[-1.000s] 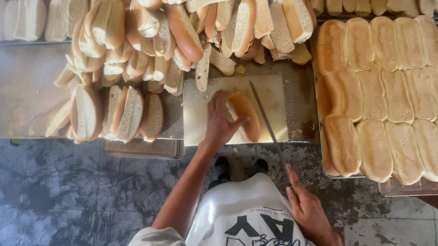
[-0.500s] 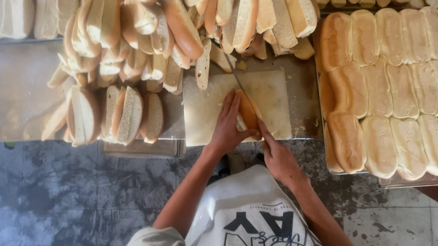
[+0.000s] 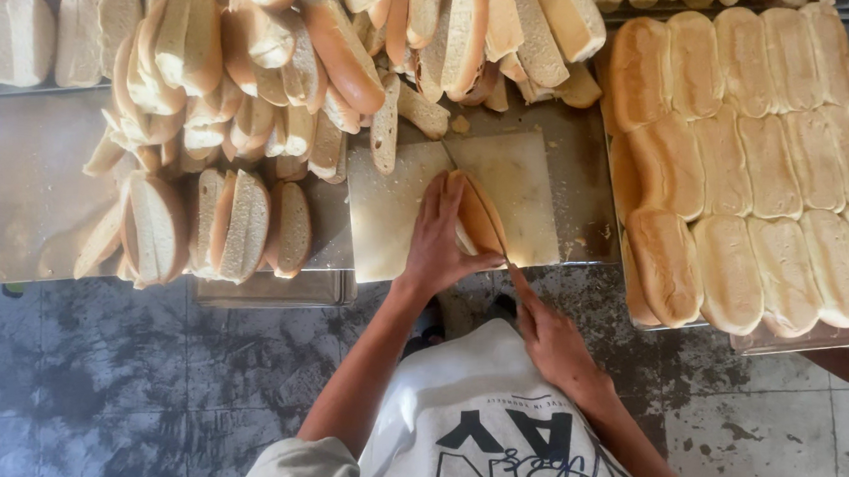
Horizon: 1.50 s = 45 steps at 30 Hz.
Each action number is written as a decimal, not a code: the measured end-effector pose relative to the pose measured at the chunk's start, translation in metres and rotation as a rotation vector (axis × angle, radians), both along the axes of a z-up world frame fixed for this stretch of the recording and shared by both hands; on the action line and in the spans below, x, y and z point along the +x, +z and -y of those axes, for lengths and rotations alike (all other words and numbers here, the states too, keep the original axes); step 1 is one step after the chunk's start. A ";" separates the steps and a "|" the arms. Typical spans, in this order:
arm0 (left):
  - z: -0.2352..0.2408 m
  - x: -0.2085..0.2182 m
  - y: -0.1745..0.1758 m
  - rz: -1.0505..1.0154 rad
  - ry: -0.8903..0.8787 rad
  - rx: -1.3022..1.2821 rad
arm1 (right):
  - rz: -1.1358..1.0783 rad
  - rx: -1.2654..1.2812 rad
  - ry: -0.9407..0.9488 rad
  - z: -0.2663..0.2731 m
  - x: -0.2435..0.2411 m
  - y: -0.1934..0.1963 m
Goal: The person slices multiple loaves of bread in half lengthwise using a long serrated knife on a cutting board. Sliced halves are placed into a metal tray, while whole loaves are arranged on a separate tray to the right.
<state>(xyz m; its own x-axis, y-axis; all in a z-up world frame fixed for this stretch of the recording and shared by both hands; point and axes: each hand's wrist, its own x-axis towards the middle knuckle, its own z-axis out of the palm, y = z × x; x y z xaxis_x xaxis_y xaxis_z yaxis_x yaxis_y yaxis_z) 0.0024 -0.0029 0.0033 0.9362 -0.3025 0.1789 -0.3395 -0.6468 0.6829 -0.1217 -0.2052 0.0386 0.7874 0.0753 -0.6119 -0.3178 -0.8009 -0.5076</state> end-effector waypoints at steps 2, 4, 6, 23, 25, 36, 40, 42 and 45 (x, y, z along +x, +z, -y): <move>-0.001 -0.002 0.005 -0.088 0.002 -0.013 | -0.123 -0.005 -0.017 0.014 -0.028 -0.005; -0.003 -0.002 0.009 -0.125 0.008 -0.031 | 0.023 0.101 -0.068 0.039 -0.071 -0.009; -0.005 -0.006 0.012 -0.121 0.015 -0.054 | -0.283 -0.006 -0.113 0.061 -0.102 -0.019; -0.040 -0.032 -0.010 -0.191 0.072 -0.344 | 0.173 0.045 0.077 -0.044 0.013 0.015; -0.040 -0.023 -0.011 -0.147 0.074 -0.314 | 0.113 0.006 0.070 -0.038 0.010 0.011; -0.045 -0.002 -0.028 0.085 -0.139 0.187 | 0.213 0.028 0.168 -0.020 0.003 -0.021; -0.044 -0.003 -0.014 0.029 -0.122 0.285 | 0.198 0.079 0.150 -0.004 -0.015 -0.021; -0.039 -0.002 -0.006 -0.039 -0.108 0.353 | -0.092 -0.091 0.126 0.024 -0.047 -0.019; -0.045 0.009 0.004 0.003 -0.231 0.370 | 0.072 0.019 0.052 0.078 -0.101 -0.033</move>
<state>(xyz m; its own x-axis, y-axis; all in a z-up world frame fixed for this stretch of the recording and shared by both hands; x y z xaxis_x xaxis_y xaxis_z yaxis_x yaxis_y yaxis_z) 0.0113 0.0416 0.0073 0.8362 -0.5480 0.0217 -0.5056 -0.7549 0.4178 -0.2224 -0.2830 0.0056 0.8239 0.1287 -0.5520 -0.2379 -0.8053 -0.5430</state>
